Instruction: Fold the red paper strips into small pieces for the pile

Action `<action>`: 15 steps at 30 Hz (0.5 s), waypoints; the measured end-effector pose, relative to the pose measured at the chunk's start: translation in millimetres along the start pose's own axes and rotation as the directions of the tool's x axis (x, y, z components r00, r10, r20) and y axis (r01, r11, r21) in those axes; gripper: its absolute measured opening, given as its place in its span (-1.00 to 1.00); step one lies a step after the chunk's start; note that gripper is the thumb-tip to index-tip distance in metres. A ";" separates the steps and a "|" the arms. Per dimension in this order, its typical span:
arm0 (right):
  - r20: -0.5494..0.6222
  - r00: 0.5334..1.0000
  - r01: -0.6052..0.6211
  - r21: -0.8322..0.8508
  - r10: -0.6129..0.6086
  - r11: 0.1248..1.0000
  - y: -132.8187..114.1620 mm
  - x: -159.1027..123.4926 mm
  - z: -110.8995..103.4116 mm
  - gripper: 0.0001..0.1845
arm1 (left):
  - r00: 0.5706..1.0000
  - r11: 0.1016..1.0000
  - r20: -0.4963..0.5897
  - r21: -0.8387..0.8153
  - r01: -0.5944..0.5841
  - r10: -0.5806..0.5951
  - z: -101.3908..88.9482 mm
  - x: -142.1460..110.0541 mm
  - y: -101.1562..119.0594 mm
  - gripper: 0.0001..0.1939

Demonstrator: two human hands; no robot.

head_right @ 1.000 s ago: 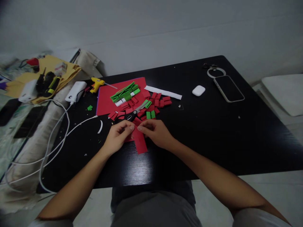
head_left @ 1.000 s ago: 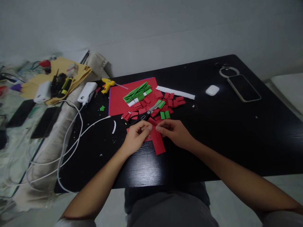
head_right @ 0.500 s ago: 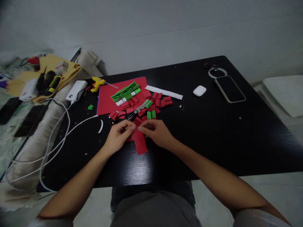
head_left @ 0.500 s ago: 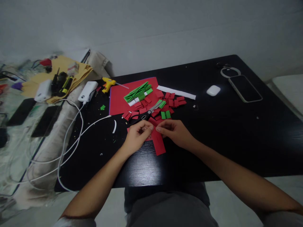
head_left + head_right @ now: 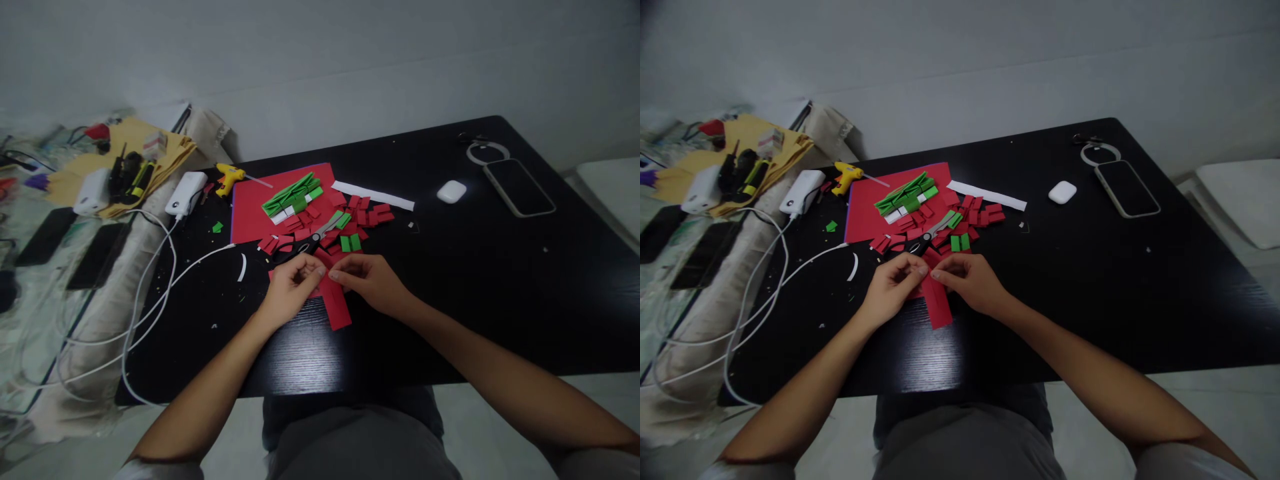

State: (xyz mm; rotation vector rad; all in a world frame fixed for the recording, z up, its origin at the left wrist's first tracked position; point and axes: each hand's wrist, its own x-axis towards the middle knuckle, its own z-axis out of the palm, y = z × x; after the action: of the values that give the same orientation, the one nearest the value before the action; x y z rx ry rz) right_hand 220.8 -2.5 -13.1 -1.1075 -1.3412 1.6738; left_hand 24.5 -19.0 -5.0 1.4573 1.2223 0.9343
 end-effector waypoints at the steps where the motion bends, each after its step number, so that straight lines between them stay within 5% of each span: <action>1: 0.000 1.000 -0.001 -0.003 0.001 1.000 0.1 0.0 0.3 -0.64 | 1.000 1.000 -0.001 0.000 0.000 0.000 0.2 0.0 -0.3 -0.76; 15: 0.019 1.000 0.019 -0.019 -0.019 1.000 -0.3 -1.7 2.1 -0.65 | 1.000 1.000 0.004 -0.020 0.015 -0.015 2.2 -0.3 0.8 -0.76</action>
State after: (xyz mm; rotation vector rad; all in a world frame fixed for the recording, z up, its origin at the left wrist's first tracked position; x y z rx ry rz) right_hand 219.6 -4.8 -12.3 -1.0891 -1.3778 1.6646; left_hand 26.8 -19.8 -4.7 1.4317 1.2168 0.9307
